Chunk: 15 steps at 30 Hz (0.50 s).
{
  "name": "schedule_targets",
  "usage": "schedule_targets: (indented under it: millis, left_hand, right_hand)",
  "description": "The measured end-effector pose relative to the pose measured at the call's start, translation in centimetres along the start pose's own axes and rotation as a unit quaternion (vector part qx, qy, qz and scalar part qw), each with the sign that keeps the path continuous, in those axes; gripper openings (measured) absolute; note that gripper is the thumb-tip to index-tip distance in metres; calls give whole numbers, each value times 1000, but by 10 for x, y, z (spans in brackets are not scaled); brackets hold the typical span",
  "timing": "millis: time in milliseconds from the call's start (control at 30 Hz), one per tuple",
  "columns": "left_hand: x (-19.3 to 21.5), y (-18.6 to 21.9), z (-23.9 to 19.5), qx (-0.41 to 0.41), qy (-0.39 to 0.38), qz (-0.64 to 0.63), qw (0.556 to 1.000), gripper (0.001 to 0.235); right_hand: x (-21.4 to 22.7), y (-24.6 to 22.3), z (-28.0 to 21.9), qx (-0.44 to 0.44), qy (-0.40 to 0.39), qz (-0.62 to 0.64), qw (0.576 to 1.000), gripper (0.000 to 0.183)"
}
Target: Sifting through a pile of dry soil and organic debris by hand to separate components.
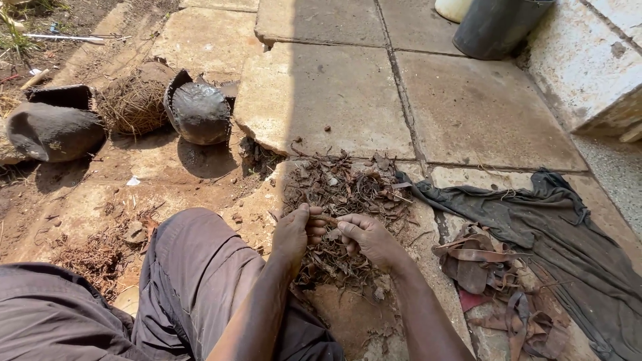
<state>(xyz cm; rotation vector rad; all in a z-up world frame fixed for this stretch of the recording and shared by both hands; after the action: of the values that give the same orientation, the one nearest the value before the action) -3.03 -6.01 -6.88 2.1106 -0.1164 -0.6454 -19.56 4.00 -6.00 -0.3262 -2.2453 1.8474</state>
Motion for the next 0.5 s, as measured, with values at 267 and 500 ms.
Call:
schedule_targets:
  millis: [267,500]
  left_hand:
    - [-6,1,-5,-2,-35,3,999,32]
    - [-5,-9,3,-20,-49,12,999,31]
  right_hand:
    - [1,-4,1,43,30,65,997,22]
    - [-1,-8,-2,53,28,155,986,26]
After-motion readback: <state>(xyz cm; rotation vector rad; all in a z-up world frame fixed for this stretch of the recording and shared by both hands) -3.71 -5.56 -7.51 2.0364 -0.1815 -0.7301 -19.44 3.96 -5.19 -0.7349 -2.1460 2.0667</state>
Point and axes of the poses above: each hand's wrist, its own z-axis towards the middle knuckle, its own x-axis out of the back of the hand, y = z × x, the point moved 6 cm from there along z, towards the middle knuckle, and after that the axes turned 7 degrees about x, right-handed, at the moved point
